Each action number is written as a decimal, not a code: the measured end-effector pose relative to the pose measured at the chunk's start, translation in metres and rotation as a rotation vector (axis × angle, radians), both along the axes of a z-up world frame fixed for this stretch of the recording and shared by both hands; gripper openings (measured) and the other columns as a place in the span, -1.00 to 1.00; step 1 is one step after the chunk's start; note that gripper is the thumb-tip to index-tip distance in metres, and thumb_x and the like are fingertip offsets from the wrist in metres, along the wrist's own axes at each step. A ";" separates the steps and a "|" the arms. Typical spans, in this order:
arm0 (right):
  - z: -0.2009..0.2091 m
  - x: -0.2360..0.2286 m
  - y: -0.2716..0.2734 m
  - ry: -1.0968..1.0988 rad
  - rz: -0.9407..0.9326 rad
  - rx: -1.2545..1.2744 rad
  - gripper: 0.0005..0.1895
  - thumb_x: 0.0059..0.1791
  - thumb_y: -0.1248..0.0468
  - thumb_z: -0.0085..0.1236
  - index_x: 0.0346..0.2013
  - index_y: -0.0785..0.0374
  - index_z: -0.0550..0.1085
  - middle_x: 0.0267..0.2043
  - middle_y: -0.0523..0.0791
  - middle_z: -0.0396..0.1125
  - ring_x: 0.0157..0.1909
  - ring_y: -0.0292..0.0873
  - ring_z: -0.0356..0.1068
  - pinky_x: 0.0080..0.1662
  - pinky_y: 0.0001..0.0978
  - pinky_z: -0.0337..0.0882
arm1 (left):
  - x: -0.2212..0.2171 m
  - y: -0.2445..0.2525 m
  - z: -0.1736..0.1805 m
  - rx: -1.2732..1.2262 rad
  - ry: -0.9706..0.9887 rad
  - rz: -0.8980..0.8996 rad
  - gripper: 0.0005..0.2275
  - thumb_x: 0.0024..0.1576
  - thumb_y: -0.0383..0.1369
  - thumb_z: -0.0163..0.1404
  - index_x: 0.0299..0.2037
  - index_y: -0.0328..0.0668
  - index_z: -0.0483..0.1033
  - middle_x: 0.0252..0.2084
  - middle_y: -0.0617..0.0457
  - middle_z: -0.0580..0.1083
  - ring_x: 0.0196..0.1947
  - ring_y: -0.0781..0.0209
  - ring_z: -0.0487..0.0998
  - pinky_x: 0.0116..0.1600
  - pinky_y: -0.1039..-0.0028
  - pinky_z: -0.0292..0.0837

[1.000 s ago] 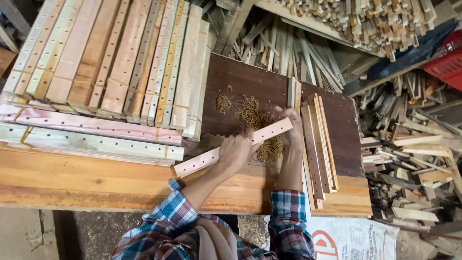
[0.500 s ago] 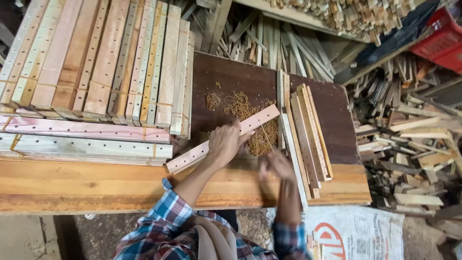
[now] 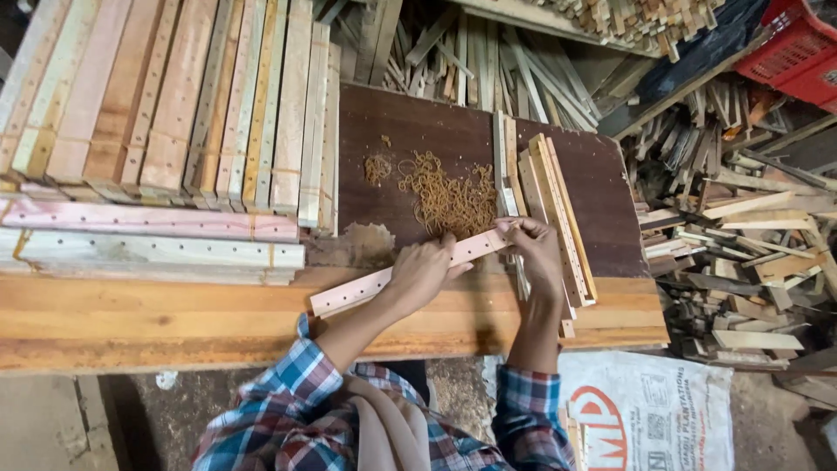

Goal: Applying rubber bands to wooden slats and stacking them in a workshop

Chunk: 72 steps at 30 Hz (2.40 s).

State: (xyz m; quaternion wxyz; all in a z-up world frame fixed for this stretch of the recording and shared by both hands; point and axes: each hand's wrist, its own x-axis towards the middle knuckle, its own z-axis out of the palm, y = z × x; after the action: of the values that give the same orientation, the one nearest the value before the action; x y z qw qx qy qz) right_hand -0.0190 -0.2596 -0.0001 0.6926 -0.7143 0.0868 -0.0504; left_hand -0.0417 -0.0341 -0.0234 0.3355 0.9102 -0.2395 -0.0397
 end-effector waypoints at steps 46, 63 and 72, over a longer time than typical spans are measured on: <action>0.068 -0.009 0.121 0.065 0.200 -0.207 -0.33 0.02 0.00 0.14 0.22 0.47 0.34 0.11 0.28 0.37 0.13 0.20 0.40 0.13 0.14 0.45 | 0.055 0.052 0.011 -0.560 0.416 0.277 -0.70 -0.18 -0.32 0.31 -0.23 0.01 0.60 -0.31 0.09 0.63 -0.28 0.10 0.67 -0.27 0.39 0.54; -0.032 0.046 0.051 -0.167 -0.348 0.203 -0.64 0.16 0.17 -0.03 0.17 0.31 0.41 -0.23 -0.05 0.41 -0.39 -0.18 0.53 -0.36 -0.34 0.70 | 0.047 -0.037 -0.018 0.031 -0.188 0.153 -0.55 0.30 -0.09 -0.17 0.15 -0.39 0.29 -0.16 -0.22 0.49 -0.23 -0.24 0.64 -0.32 0.06 0.59; -0.030 0.094 0.062 -0.165 -0.254 0.612 -0.44 0.08 -0.01 -0.04 -0.08 0.55 0.48 -0.13 0.21 0.42 -0.07 0.04 0.48 0.09 -0.14 0.52 | 0.055 -0.029 -0.031 0.023 -0.258 0.111 -0.62 0.32 -0.12 -0.26 0.13 -0.32 0.25 -0.09 -0.24 0.47 -0.28 -0.25 0.64 -0.36 0.06 0.60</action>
State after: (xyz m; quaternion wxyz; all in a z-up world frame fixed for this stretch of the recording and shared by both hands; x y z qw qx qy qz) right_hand 0.0755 -0.1972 -0.0298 0.8676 -0.4506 0.1300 -0.1654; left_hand 0.0132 -0.0629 -0.0539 0.2930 0.9234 -0.2295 0.0933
